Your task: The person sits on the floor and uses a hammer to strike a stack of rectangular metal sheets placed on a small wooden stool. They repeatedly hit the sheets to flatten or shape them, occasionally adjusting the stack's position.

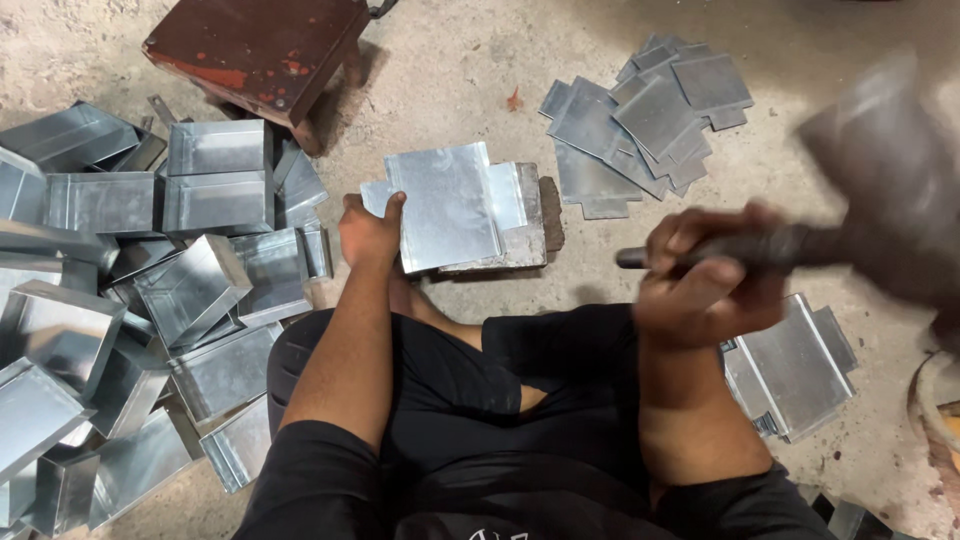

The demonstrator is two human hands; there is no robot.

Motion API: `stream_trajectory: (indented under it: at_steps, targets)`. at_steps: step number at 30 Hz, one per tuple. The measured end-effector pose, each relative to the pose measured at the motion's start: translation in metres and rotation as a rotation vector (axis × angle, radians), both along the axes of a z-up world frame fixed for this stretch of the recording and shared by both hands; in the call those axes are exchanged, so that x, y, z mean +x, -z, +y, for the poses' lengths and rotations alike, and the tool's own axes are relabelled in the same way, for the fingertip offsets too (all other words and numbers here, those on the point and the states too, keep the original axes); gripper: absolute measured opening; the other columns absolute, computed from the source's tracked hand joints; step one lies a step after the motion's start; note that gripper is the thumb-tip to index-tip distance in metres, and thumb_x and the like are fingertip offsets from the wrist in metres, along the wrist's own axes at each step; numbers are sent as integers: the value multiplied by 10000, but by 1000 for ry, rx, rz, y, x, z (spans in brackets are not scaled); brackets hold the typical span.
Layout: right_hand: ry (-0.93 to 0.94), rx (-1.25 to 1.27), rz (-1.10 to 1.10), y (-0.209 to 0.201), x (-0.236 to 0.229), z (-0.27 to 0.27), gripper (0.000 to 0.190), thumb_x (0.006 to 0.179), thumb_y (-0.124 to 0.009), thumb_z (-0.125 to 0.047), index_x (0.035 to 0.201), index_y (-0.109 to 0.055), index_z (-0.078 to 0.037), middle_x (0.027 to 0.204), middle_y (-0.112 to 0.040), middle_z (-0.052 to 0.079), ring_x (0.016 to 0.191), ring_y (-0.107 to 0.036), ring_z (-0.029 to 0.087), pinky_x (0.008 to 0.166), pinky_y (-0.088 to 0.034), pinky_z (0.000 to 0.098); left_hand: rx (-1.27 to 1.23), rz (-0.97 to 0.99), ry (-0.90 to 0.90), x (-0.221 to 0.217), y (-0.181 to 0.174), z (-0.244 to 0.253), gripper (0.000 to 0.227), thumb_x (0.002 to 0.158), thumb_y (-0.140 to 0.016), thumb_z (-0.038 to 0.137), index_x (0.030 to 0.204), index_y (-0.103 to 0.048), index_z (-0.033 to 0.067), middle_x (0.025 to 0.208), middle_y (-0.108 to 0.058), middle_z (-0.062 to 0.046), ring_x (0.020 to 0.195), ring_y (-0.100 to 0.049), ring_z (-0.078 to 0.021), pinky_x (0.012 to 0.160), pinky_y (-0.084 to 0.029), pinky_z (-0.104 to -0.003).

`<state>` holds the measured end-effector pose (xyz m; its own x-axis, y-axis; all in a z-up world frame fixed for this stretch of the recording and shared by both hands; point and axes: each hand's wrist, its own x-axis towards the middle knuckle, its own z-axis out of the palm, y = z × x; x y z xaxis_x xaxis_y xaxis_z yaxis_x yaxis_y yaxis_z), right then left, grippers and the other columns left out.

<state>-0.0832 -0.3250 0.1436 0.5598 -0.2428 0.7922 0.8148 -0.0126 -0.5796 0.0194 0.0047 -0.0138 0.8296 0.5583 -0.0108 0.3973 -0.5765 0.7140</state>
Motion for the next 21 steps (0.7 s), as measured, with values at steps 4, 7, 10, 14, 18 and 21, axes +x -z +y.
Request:
stream_trajectory:
  at_steps: [4,7,10,14,18,21]
  targets:
    - [380,-629,183,86,8,31,277,1107,-598,-209,1277,-574,8,1039,-686,158,870,-669,191,773,-556,332,-28,23,-2,-4,-2,-2,740,825,-779,587,1180,-574,-29,1085,-712,-274,1010,-700,-439,868,-562,-495]
    - [151,-595,841,103,21,45,300,1013,-670,-201,1203,-723,26,817,-682,162,716,-623,180,642,-503,301,-4,36,-8,-5,-7,-2,769,819,-782,598,1194,-557,-35,1090,-699,-287,1008,-694,-444,854,-559,-500]
    - [71,-399,758,62,30,37,361,995,-707,-178,1251,-660,72,869,-724,12,718,-621,66,602,-507,232,-7,50,-15,-5,-5,-1,761,814,-782,594,1193,-558,-27,1092,-701,-281,1015,-690,-443,857,-552,-507]
    - [58,-189,394,-16,22,10,172,1115,-660,-120,1192,-685,31,846,-597,19,643,-524,60,581,-435,263,8,8,-28,0,0,3,738,829,-785,582,1177,-567,-31,1102,-699,-285,1020,-686,-451,858,-549,-516]
    - [-58,20,70,-7,5,2,287,1103,-617,-163,1340,-615,0,856,-656,67,636,-577,93,552,-457,236,4,-44,-26,3,4,6,730,824,-795,567,1168,-564,-34,1079,-700,-290,1003,-689,-455,858,-549,-514]
    - [71,-238,206,59,14,22,318,1038,-682,-160,1287,-657,37,854,-677,142,684,-640,172,609,-493,266,-33,-21,-18,0,10,6,692,832,-783,567,1140,-577,-19,1067,-719,-268,1010,-698,-443,881,-549,-511]
